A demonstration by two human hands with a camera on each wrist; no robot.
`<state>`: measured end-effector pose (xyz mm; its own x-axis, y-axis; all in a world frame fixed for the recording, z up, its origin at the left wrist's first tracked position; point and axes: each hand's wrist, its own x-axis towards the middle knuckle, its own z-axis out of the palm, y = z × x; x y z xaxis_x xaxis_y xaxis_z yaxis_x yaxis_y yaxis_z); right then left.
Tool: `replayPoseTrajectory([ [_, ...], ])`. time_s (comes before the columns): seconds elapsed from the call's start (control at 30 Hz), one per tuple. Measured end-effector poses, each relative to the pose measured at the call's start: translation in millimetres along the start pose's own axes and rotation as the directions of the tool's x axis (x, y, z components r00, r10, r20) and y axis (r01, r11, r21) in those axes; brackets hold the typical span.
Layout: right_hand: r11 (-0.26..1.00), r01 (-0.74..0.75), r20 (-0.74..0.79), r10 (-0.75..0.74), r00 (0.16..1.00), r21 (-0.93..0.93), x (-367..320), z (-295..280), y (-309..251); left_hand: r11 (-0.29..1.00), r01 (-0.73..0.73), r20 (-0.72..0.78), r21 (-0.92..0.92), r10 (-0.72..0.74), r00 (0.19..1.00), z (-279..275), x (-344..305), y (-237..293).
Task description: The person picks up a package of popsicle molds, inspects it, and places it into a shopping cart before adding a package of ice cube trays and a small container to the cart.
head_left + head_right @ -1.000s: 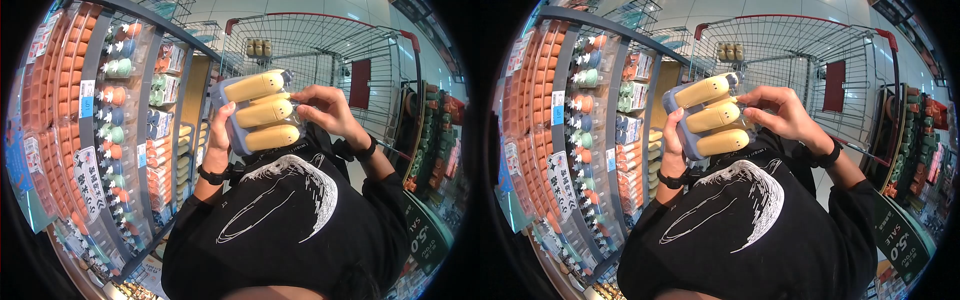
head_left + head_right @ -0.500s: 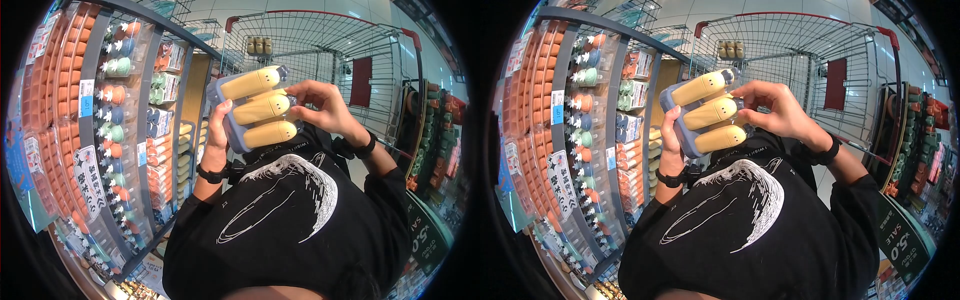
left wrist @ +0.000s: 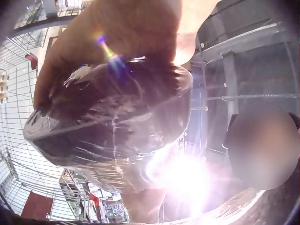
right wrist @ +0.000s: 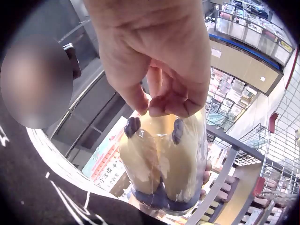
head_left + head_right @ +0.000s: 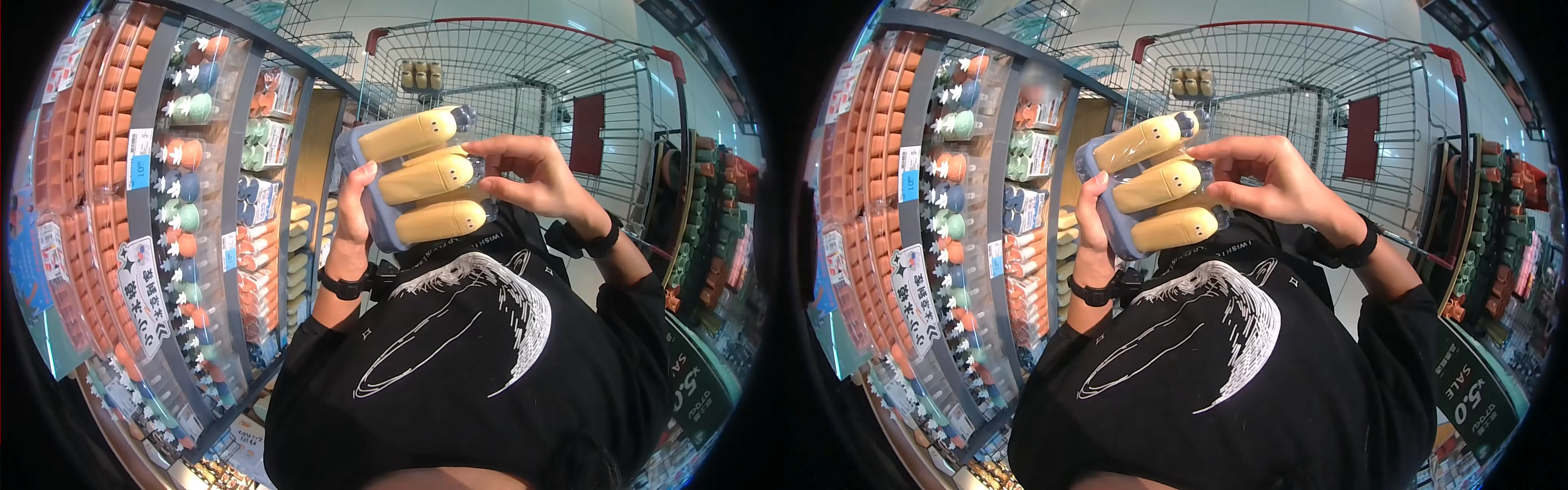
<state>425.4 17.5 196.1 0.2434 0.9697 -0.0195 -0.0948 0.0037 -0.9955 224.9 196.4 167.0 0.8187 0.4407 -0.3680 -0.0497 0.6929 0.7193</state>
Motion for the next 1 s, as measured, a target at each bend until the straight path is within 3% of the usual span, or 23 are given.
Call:
replayPoseTrajectory([
  [0.17,0.994,0.072,-0.090,-0.078,0.993,-0.078,1.0,4.6,9.9,0.998,-0.055,-0.004,0.021,0.055,0.998,6.5,-1.8,3.6],
  [0.23,0.954,0.219,-0.168,-0.254,0.953,-0.204,3.4,8.0,10.8,0.995,-0.084,0.019,0.053,0.083,0.996,8.9,-3.0,6.1],
  [0.33,0.975,0.152,-0.272,-0.192,0.943,-0.163,2.8,17.7,-0.1,0.993,-0.089,-0.012,0.076,0.090,0.996,6.6,-3.2,5.3],
  [0.57,0.923,0.207,-0.146,-0.265,0.953,-0.324,1.5,10.8,-1.8,0.996,-0.069,0.019,0.050,0.068,0.998,3.4,-5.8,6.0],
  [0.67,0.930,0.232,-0.097,-0.269,0.958,-0.287,-0.6,9.2,0.5,0.996,-0.076,0.050,0.037,0.074,0.996,2.0,-7.5,6.4],
  [0.83,0.983,0.181,-0.028,-0.182,0.983,-0.027,-5.9,5.0,11.1,0.998,-0.062,0.056,0.026,0.061,0.997,-0.9,-8.6,4.0],
  [0.97,0.983,0.180,-0.013,-0.180,0.984,0.016,-2.4,0.8,12.1,0.999,0.033,0.051,-0.042,-0.030,0.998,-6.1,-10.8,1.1],
  [1.0,0.974,0.216,-0.003,-0.217,0.976,-0.060,-0.2,-0.2,9.9,0.999,0.022,0.038,-0.044,-0.021,0.999,-4.8,-11.5,0.7],
])
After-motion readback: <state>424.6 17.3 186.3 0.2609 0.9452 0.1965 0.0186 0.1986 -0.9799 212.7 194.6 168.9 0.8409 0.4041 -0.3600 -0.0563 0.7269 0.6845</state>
